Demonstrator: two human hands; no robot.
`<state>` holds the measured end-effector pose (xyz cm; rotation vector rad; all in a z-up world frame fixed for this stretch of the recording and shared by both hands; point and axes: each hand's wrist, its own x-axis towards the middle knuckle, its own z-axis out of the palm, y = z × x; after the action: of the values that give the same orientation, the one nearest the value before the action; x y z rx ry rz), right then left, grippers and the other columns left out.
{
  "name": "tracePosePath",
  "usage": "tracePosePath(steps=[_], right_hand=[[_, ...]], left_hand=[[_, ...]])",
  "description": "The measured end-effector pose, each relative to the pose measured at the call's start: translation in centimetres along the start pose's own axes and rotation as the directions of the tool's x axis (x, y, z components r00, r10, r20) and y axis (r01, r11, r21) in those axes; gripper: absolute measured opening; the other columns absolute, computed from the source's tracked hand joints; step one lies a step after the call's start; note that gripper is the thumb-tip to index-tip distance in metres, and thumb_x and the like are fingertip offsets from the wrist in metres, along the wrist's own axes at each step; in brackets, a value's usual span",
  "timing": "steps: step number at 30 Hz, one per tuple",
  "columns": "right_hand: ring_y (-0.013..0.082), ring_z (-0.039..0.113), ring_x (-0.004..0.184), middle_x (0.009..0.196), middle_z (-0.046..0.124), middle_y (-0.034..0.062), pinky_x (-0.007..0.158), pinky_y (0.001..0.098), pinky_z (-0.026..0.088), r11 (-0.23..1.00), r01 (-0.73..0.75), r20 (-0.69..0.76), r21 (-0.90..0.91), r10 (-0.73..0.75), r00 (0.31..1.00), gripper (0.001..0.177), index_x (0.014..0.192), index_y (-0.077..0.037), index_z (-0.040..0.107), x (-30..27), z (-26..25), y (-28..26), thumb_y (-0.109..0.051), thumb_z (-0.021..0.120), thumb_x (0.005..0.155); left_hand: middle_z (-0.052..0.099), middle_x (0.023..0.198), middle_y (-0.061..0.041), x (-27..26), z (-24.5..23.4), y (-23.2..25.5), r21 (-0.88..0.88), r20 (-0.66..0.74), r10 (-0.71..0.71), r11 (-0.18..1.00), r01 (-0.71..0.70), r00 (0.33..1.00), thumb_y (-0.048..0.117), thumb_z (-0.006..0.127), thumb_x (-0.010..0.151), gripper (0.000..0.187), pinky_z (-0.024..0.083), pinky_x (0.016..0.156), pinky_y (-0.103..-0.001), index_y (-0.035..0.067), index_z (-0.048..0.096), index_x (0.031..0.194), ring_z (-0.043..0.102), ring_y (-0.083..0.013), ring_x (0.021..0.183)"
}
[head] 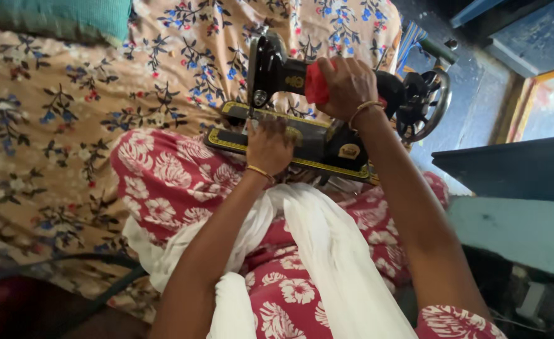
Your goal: The person wipes different parts and surfaces of a manual sewing machine using a red cloth by hand.
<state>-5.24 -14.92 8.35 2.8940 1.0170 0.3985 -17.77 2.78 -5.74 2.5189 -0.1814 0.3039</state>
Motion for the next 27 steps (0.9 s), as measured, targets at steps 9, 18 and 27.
tracePosePath(steps=[9, 18, 27], right_hand=[[0.0336, 0.065, 0.099, 0.112, 0.066, 0.0141, 0.087, 0.0466, 0.051, 0.999, 0.026, -0.094, 0.039, -0.022, 0.995, 0.067, 0.127, -0.01, 0.062, -3.5, -2.1, -2.6, -0.033, 0.085, 0.069], [0.0345, 0.062, 0.105, 0.117, 0.065, 0.0164, 0.092, 0.0491, 0.049, 0.999, -0.016, -0.048, 0.041, 0.018, 0.999, 0.077, 0.13, -0.008, 0.062, -2.5, -5.2, -4.9, -0.036, 0.086, 0.063], [0.0308, 0.07, 0.12, 0.134, 0.069, 0.0102, 0.099, 0.0389, 0.059, 0.657, -0.545, 0.13, 0.521, 0.57, 0.812, 0.055, 0.135, -0.012, 0.063, -13.4, -8.4, 3.2, -0.007, 0.077, 0.082]], left_hand=[[0.047, 0.15, -0.023, -3.0, 1.3, -0.9, 0.106, -0.104, 0.118, 0.989, -0.107, 0.988, 0.042, 0.058, 0.1, 0.049, 0.019, 0.114, -0.078, 0.007, 0.063, 0.134, 0.033, -0.0471, 0.147], [0.039, 0.155, -0.031, -2.8, -1.0, -0.2, 0.184, 0.058, 0.073, 0.98, -0.082, 0.996, 0.04, 0.057, 0.094, 0.071, 0.018, 0.116, -0.075, 0.003, 0.042, 0.153, 0.034, -0.0484, 0.143], [0.049, 0.146, -0.028, -3.3, -0.6, 0.0, -0.049, 0.094, -0.001, 0.999, 0.006, 0.996, 0.049, 0.056, 0.102, 0.069, 0.03, 0.118, -0.06, 0.0, 0.044, 0.15, 0.045, -0.0453, 0.137]])
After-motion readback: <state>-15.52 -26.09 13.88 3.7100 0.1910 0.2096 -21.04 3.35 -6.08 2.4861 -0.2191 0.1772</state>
